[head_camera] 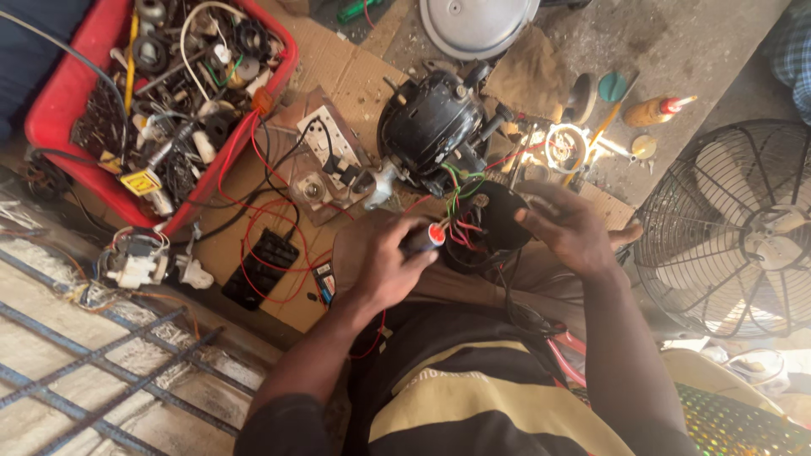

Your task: The person sits on the floor and repairs a small electric motor, handling its wires and terminal components and fitting a cover part onto the motor body. They pick small parts from a red tray of assorted components and press and twist parts into place on the motor.

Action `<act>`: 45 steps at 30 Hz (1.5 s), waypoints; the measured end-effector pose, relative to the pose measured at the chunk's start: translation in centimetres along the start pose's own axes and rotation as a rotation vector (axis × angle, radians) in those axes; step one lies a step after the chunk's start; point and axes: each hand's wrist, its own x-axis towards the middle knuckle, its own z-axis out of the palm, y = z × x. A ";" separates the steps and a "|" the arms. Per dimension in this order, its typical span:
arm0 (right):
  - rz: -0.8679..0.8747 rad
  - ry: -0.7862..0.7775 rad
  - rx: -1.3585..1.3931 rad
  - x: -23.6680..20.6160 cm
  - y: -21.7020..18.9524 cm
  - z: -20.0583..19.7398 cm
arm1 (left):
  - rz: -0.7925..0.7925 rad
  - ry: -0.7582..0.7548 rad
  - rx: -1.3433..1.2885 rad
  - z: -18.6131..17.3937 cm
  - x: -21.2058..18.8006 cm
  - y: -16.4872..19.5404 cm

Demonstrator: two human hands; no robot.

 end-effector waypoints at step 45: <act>0.214 0.296 0.234 6.9 -1.6 3.4 | 0.492 0.143 0.405 -1.8 14.3 7.3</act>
